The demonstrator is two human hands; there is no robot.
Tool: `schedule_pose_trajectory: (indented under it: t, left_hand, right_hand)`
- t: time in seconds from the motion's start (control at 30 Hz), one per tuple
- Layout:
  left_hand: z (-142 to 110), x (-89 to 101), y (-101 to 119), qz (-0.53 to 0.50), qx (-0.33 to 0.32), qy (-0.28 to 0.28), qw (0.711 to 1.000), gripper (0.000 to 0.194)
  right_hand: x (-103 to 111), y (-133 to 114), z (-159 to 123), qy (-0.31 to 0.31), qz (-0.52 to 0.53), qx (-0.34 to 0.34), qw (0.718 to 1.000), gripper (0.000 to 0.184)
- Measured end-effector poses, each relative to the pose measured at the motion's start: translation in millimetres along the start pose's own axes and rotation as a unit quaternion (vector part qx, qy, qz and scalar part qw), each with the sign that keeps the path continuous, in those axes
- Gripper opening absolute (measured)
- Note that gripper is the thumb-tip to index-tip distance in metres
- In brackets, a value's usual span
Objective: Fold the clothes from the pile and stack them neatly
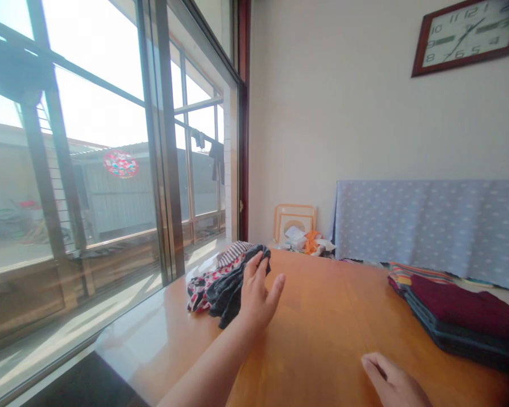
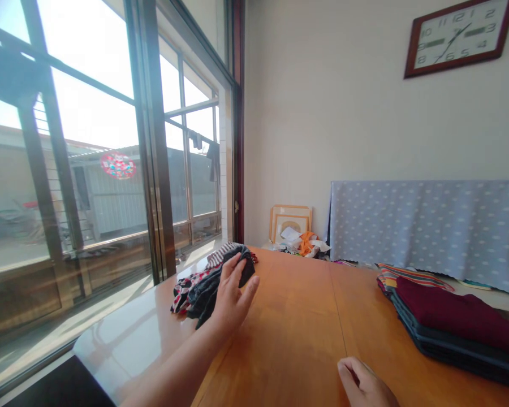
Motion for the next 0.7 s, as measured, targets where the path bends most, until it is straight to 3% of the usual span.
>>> schedule_pose_trajectory:
  t: [0.07, 0.13, 0.27, 0.33, 0.57, 0.7]
  left_hand:
    - [-26, -17.1, 24, -0.063, -0.015, -0.106, 0.992, 0.046]
    - [-43, -28.8, 31, -0.129, 0.026, -0.146, 0.98, 0.036]
    - [-52, -46.6, 6, -0.183, 0.186, -0.092, 0.961, 0.038]
    - [-55, -55.9, -12, -0.169, 0.216, -0.085, 0.958, 0.039]
    - [-71, -65.1, -64, 0.024, 0.247, -0.08, 0.966, 0.037]
    - [-68, -64.9, -78, 0.124, 0.219, -0.114, 0.961, 0.042]
  right_hand:
    - [3, 2, -1, 0.023, 0.011, -0.017, 1.0, 0.043]
    - [8, 0, -2, 0.072, 0.039, -0.036, 0.996, 0.046]
    - [18, -5, -7, 0.187, 0.121, -0.095, 0.97, 0.054]
    - [21, -7, -7, 0.205, 0.133, -0.094, 0.965, 0.053]
    - [32, -8, -5, 0.21, 0.047, -0.028, 0.976, 0.042]
    - [28, -20, -7, 0.121, -0.003, 0.025, 0.992, 0.048]
Point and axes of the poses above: each hand's wrist, its own z-axis towards the middle knuckle, its own x-axis out of the back of the hand, y = z × x, the point moved 3 cm from there along z, towards the middle knuckle, and after that the axes turned 15 degrees about x, right-handed, at the moved point
